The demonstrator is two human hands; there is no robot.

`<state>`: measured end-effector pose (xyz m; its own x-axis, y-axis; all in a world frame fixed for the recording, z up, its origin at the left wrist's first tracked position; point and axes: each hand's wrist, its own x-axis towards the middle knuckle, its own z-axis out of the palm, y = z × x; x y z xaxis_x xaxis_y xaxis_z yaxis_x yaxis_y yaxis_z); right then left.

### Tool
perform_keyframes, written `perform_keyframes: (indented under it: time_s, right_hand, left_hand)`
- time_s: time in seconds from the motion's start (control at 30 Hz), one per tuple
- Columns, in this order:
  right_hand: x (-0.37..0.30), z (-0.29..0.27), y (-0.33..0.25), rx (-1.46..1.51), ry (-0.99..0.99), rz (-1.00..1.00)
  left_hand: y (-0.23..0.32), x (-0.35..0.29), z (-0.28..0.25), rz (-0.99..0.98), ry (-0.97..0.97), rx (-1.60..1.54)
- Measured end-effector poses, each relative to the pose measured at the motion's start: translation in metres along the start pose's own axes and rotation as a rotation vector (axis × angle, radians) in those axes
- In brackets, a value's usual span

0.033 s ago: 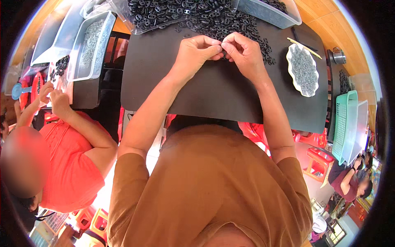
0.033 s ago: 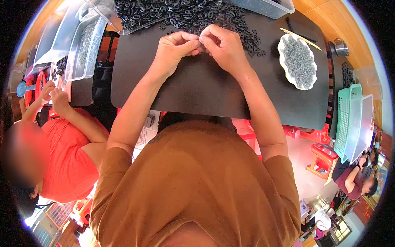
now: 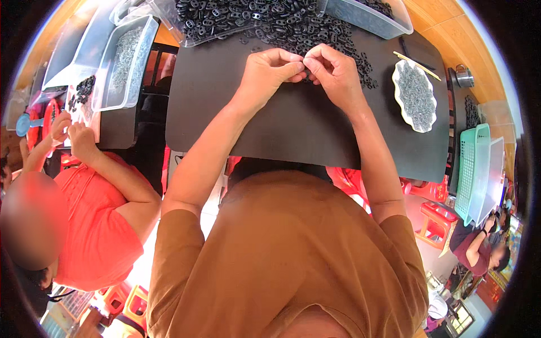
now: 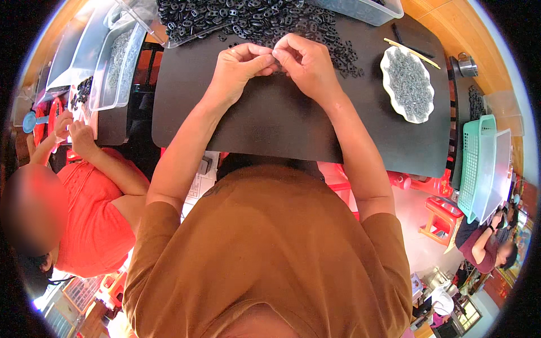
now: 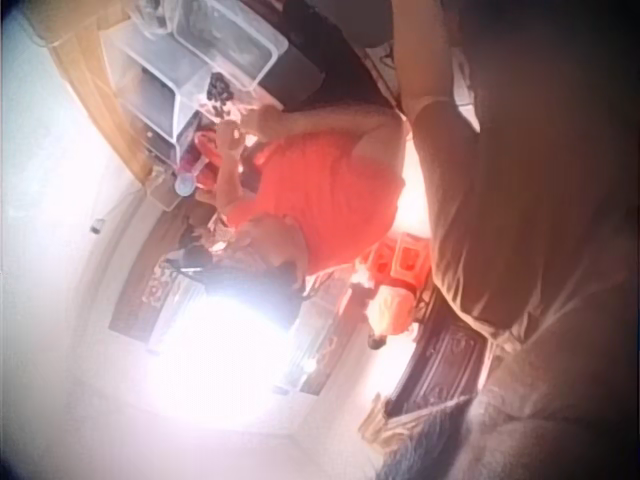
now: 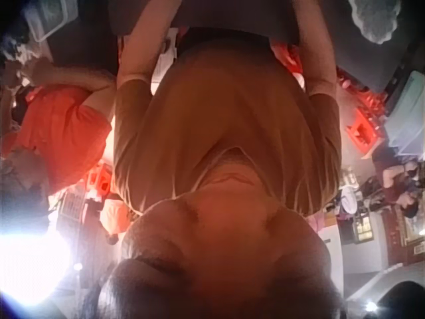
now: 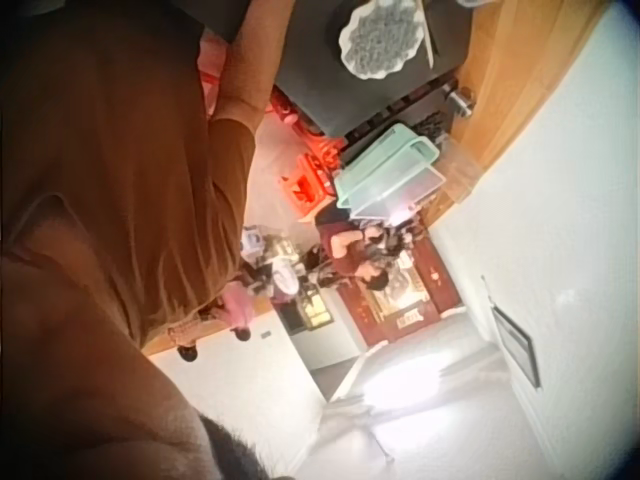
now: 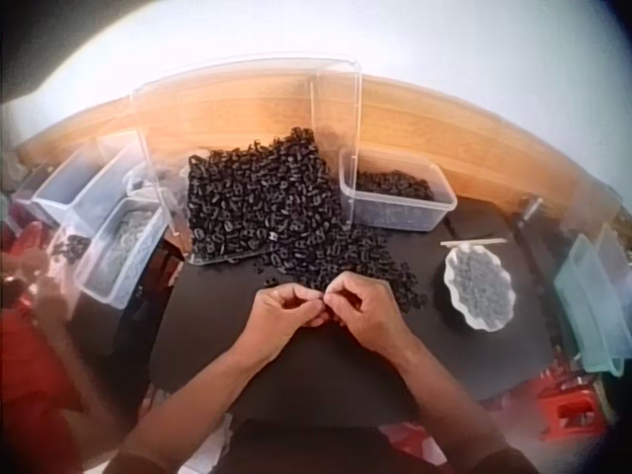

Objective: The person assembles plastic cord locks by picking up components from the table and fitting them together by hand.

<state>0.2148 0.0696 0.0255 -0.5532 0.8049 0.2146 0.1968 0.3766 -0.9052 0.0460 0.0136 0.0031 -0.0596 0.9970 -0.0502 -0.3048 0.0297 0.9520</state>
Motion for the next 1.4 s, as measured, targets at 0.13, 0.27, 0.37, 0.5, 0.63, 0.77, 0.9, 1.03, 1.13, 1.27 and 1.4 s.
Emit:
perform_keyframes:
  time_s: [0.13,0.27,0.37,0.5,0.63,0.77,0.9,1.03,1.13,1.27,1.4]
  right_hand:
    - [-0.001,0.005,-0.004,0.126,0.044,0.074]
    - [-0.009,0.000,0.004,0.276,-0.031,0.109]
    - [-0.019,-0.003,0.018,0.333,-0.074,0.106]
    - [-0.013,-0.010,0.007,0.303,-0.016,0.168]
    - [-0.010,-0.004,0.018,0.196,0.026,0.140]
    - [-0.014,-0.004,0.019,0.186,0.057,0.110]
    - [-0.019,-0.008,0.018,0.214,0.074,0.125]
    - [-0.016,-0.003,0.011,0.307,0.048,0.107]
    - [-0.018,0.002,0.007,0.335,0.025,0.108]
    - [-0.018,0.002,0.006,0.377,0.023,0.100]
    - [-0.017,-0.002,0.008,0.418,0.014,0.106]
  left_hand:
    - [-0.004,-0.002,0.002,0.011,0.056,-0.101]
    - [-0.009,-0.013,0.008,0.004,0.062,-0.143]
    - [-0.003,-0.031,-0.003,-0.013,0.000,-0.014]
    - [0.024,-0.033,-0.061,0.480,0.218,0.887]
    - [0.036,-0.003,-0.075,0.446,0.208,1.027]
    - [0.023,0.021,-0.064,0.771,0.086,1.322]
    - [0.020,0.017,-0.046,0.446,0.018,1.254]
    - [0.011,0.008,-0.042,0.102,-0.043,0.509]
    - [0.005,0.002,-0.032,-0.069,-0.083,0.007]
    - [0.006,-0.003,-0.012,-0.081,-0.104,-0.112]
    - [0.005,-0.004,-0.006,-0.017,-0.133,-0.073]
